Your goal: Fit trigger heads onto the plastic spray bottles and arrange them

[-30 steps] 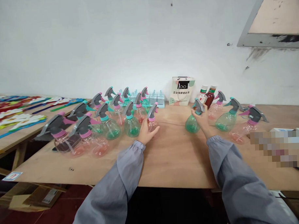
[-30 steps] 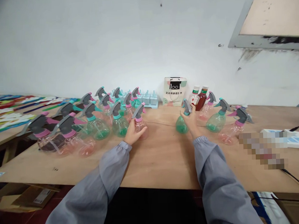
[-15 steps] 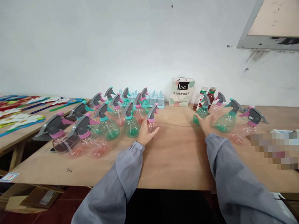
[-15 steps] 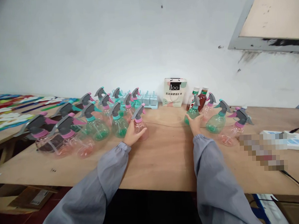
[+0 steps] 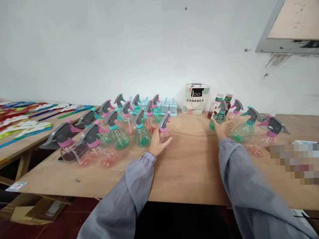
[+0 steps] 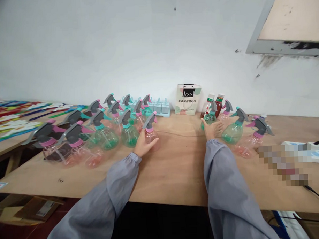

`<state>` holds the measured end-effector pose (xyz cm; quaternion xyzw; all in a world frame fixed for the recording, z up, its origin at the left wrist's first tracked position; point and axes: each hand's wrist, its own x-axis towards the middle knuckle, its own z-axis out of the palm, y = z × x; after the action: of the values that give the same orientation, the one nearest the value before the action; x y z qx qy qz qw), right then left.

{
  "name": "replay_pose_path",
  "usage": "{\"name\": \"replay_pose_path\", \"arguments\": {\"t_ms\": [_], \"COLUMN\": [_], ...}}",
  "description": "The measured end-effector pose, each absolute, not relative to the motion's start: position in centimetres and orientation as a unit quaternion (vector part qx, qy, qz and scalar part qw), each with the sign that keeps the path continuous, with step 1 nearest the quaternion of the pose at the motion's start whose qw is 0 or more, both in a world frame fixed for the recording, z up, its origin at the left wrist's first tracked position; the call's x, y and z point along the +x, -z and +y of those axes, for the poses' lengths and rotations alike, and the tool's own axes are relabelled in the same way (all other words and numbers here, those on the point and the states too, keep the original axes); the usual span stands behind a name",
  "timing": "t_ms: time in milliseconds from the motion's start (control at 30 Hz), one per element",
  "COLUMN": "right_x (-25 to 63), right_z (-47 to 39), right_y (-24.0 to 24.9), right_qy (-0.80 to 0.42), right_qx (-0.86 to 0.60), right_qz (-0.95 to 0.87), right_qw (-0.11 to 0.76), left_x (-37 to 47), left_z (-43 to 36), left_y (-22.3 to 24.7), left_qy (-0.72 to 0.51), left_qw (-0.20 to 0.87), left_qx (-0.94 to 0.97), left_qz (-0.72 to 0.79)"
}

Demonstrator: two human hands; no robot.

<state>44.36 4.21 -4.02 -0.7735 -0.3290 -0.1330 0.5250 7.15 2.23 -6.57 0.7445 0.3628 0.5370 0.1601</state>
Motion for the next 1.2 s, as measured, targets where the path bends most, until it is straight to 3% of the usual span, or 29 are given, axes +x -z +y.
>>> {"name": "replay_pose_path", "arguments": {"t_ms": [100, 200, 333, 533, 633, 733, 867, 1000, 1100, 1200], "right_x": [41.2, 36.3, 29.3, 25.2, 25.3, 25.2, 24.8, 24.2, 23.6, 22.9], "right_z": [3.0, 1.6, 0.4, 0.4, 0.2, -0.3, -1.3, -2.5, -2.9, -3.0], "right_y": [4.0, 4.2, 3.6, 1.9, 1.8, 1.7, 0.6, -1.6, -3.2, -4.3], "right_qy": [0.134, 0.083, -0.146, -0.308, -0.299, -0.278, -0.274, -0.427, -0.542, -0.575], "right_qx": [-0.718, -0.631, -0.419, -0.331, -0.339, -0.354, -0.359, -0.325, -0.286, -0.26], "right_qz": [-0.356, -0.511, -0.713, -0.712, -0.696, -0.69, -0.683, -0.651, -0.612, -0.581], "right_qw": [0.584, 0.578, 0.543, 0.538, 0.558, 0.567, 0.574, 0.537, 0.5, 0.514], "left_x": [7.2, 7.6, 8.4, 8.8, 7.5, 4.7, 1.3, 0.6, 1.0, 1.4], "left_z": [2.2, 1.8, 0.6, -1.3, -1.0, 0.3, 2.4, 3.7, 4.0, 3.4], "left_y": [7.0, 7.4, 7.5, 7.1, 6.4, 5.2, 4.2, 4.9, 5.4, 5.3], "left_qy": [-0.53, -0.524, -0.487, -0.421, -0.514, -0.663, -0.7, -0.645, -0.646, -0.643], "left_qw": [0.164, 0.146, 0.11, 0.031, -0.047, -0.114, -0.035, 0.081, 0.086, 0.067], "left_qx": [0.754, 0.771, 0.814, 0.838, 0.798, 0.642, 0.531, 0.603, 0.607, 0.603], "left_qz": [0.353, 0.332, 0.297, 0.345, 0.31, 0.368, 0.476, 0.463, 0.456, 0.468]}}
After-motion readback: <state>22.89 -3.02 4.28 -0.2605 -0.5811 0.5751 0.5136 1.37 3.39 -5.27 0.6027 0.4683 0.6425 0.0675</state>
